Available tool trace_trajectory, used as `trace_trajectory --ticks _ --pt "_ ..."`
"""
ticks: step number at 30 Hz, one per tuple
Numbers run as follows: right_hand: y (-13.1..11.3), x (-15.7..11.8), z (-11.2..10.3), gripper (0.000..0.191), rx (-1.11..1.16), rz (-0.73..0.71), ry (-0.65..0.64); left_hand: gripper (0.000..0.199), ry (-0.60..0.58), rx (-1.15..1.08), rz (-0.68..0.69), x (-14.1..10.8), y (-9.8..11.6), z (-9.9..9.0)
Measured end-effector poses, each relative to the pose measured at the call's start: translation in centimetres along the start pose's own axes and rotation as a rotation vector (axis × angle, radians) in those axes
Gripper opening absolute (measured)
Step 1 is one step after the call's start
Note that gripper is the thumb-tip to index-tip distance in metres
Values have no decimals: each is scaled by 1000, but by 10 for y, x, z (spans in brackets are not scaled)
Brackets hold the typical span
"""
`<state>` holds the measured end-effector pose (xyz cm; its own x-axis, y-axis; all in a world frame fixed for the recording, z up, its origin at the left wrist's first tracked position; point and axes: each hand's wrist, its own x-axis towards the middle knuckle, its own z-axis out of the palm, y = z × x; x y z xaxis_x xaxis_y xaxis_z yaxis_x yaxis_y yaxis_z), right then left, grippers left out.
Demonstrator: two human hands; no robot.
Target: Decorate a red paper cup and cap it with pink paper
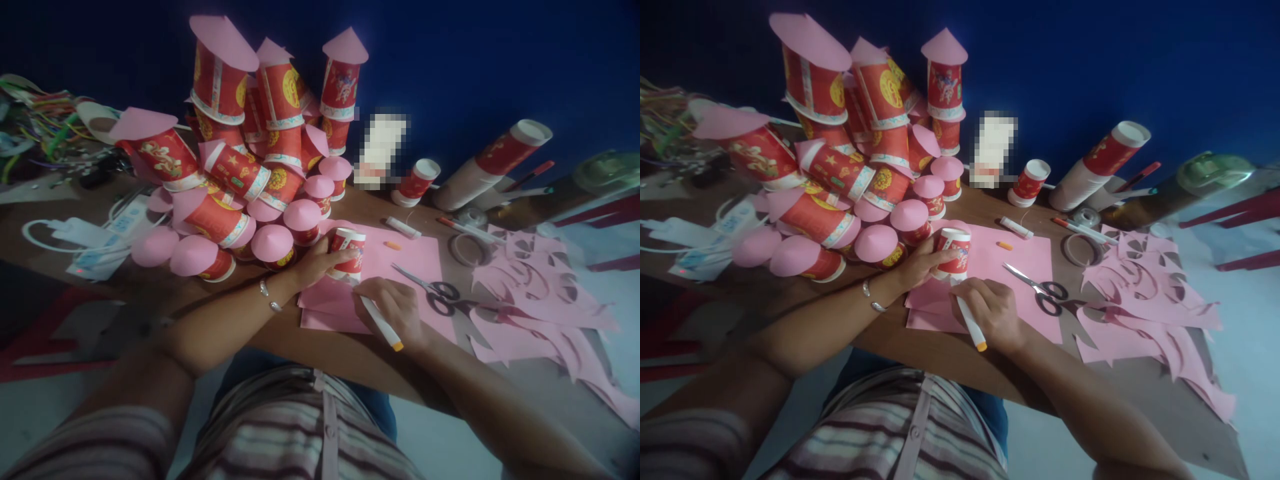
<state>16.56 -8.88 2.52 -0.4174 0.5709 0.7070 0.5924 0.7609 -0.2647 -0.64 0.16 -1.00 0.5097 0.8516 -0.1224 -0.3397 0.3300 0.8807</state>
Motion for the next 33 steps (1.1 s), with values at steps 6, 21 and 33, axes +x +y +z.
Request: trace_trajectory --ticks 6,21,33 --pt "0 1 1 19 -19 -13 1 47 -12 -1 1 1 -3 -3" --pt "-3 3 -2 17 -24 10 -33 49 -11 -18 -3 0 0 0" --pt "0 0 0 18 -7 0 -4 50 -1 -20 -8 0 1 1"
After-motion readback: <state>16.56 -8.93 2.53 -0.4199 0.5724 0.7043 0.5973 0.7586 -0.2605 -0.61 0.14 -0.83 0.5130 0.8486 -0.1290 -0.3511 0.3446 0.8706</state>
